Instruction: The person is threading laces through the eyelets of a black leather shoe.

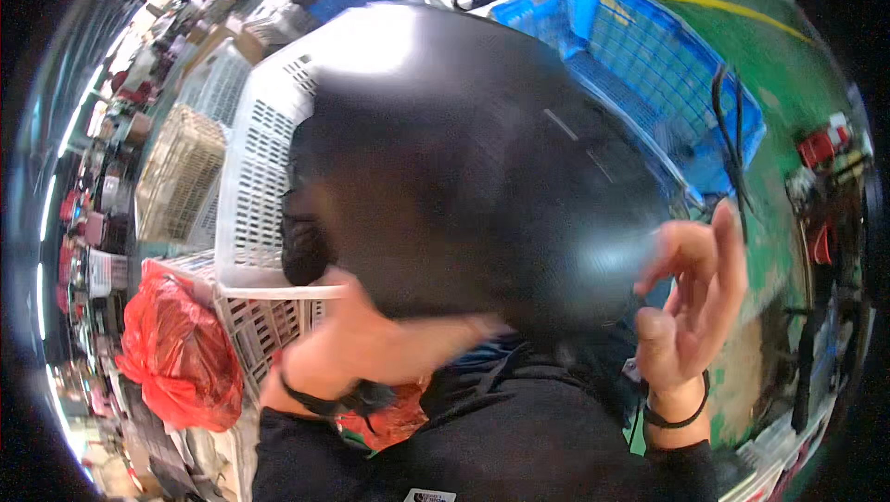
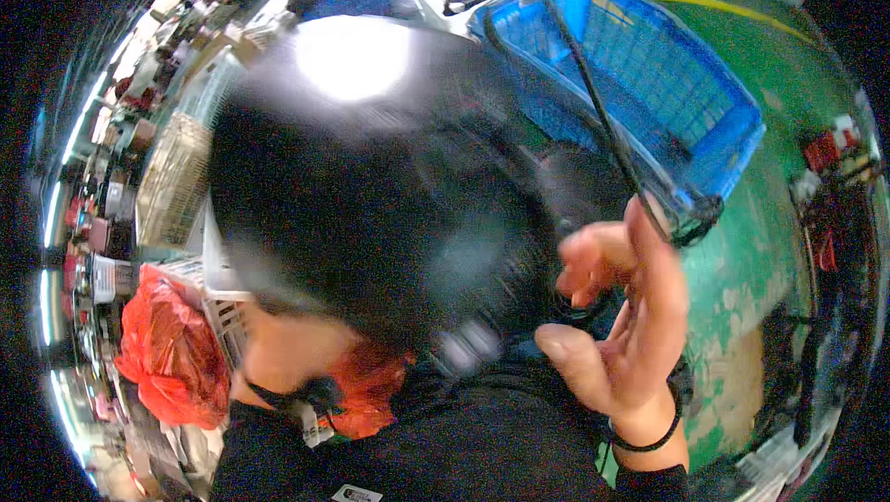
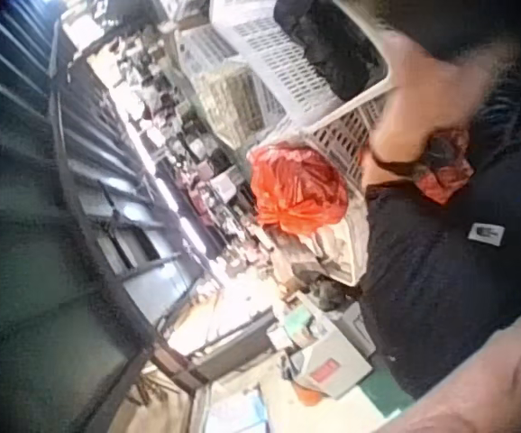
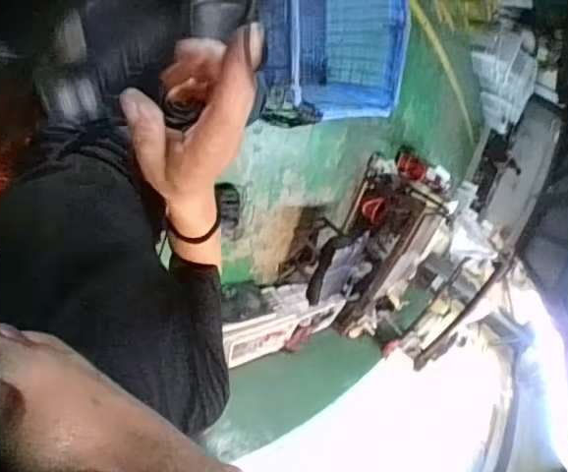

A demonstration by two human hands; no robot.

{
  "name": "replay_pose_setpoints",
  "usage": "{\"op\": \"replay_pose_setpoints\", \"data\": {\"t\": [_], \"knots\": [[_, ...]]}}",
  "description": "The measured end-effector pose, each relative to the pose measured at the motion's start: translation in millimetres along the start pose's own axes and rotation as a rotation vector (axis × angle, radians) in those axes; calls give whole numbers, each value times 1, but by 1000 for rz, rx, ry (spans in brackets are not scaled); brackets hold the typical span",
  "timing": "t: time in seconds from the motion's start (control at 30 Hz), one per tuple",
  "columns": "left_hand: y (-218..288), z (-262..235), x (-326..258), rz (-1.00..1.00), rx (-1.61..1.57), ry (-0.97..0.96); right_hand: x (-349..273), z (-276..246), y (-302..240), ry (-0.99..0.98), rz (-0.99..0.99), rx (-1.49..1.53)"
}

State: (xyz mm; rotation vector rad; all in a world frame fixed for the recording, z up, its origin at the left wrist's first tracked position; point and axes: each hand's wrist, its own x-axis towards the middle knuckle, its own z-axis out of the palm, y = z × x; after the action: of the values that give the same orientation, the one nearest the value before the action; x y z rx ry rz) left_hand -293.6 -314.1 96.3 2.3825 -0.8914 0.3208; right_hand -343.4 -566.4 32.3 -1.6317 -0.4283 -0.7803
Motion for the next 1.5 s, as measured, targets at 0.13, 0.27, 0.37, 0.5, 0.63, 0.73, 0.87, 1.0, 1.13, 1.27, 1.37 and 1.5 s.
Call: {"op": "replay_pose_setpoints", "data": {"t": [0.13, 0.27, 0.37, 0.5, 0.63, 0.73, 0.87, 1.0, 1.13, 1.27, 1.37, 1.5], "knots": [[-87, -72, 63, -130, 23, 486, 9, -7, 0, 1, 206, -96], [-274, -95, 84, -408, 655, 212, -19, -35, 15, -24, 332, -245], [-418, -68, 49, -339, 847, -142, -40, -59, 13, -55, 489, -314], [-512, -36, -13, -563, 696, -842, -75, -104, 11, 108, 656, -414], [-482, -9, 8, -564, 449, -817, -85, -126, 5, 233, 865, -454], [-481, -71, 23, -549, 347, -800, -78, -133, 21, 238, 893, -370], [-355, -80, 82, -439, 407, -547, -72, -135, 46, 231, 911, -366], [-130, -95, 68, -179, 405, -65, -62, -132, 84, 68, 753, -524], [-14, -18, 22, 106, 247, 30, -74, -185, 170, 471, 833, -558], [6, 71, 18, 96, -235, -323, -61, -240, 235, 531, 619, -846], [-4, 144, 34, 56, -465, -321, -60, -264, 249, 80, 842, -1205], [-3, 165, 54, 148, -510, -367, -51, -259, 246, 2, 768, -1272]]}}
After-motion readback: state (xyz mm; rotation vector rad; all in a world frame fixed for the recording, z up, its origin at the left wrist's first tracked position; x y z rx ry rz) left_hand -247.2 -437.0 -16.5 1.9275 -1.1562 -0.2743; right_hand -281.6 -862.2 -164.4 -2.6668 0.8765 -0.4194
